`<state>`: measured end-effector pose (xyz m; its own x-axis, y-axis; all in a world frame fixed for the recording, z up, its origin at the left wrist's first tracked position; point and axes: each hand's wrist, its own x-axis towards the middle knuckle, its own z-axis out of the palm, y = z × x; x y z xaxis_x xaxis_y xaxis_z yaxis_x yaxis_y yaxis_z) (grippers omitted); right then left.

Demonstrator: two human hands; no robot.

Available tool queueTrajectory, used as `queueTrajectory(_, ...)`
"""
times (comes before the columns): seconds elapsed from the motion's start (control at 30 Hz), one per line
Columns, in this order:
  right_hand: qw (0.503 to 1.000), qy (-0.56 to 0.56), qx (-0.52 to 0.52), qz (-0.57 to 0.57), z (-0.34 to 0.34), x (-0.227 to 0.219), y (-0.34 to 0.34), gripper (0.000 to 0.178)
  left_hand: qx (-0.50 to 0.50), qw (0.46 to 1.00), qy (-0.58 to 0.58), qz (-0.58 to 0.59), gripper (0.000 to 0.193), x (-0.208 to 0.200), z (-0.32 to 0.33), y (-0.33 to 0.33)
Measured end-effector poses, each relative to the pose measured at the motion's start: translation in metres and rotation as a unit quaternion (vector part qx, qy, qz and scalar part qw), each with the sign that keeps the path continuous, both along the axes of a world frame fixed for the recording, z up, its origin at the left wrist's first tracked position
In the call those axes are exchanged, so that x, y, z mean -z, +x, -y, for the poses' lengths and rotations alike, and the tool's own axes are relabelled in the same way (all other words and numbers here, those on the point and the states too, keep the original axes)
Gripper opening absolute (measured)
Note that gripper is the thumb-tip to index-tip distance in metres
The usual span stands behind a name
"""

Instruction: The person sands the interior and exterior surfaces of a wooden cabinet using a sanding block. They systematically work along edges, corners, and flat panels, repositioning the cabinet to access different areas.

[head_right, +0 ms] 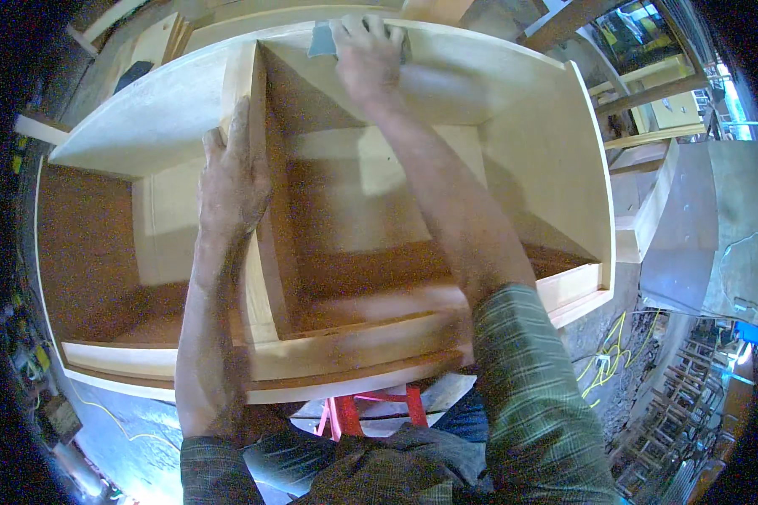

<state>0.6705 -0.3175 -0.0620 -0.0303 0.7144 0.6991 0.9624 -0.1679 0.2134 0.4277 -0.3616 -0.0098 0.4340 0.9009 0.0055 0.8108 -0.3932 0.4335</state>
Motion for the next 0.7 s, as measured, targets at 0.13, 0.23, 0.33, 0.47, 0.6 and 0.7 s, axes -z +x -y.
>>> queueTrajectory(0.13, 0.999, -0.033, -0.010, 0.011, 0.023, -0.004, 0.040, 0.033, 0.003, 1.000, 0.009, -0.004, 0.070, 0.004, -0.001, -0.004)
queueTrajectory(0.23, 0.999, -0.014, -0.008, 0.029, 0.015, -0.010, 0.029, 0.029, -0.005, 1.000, 0.021, -0.012, 0.071, 0.002, 0.000, 0.001)
queueTrajectory(0.33, 0.995, -0.053, -0.033, 0.081, 0.015, -0.018, 0.038, 0.026, 0.002, 1.000, -0.010, 0.003, 0.071, 0.000, 0.000, 0.000)
queueTrajectory(0.47, 0.964, -0.206, 0.156, 0.061, 0.044, -0.050, 0.129, 0.027, 0.003, 1.000, 0.017, -0.016, 0.072, 0.002, 0.002, 0.002)
queueTrajectory(0.6, 0.984, -0.125, 0.124, -0.003, 0.070, -0.055, 0.103, 0.038, -0.017, 0.999, -0.014, -0.048, 0.073, -0.005, 0.000, -0.002)
queueTrajectory(0.7, 0.998, -0.039, 0.048, 0.003, 0.042, -0.018, 0.046, 0.044, -0.018, 0.998, -0.018, -0.057, 0.074, -0.018, 0.000, -0.007)
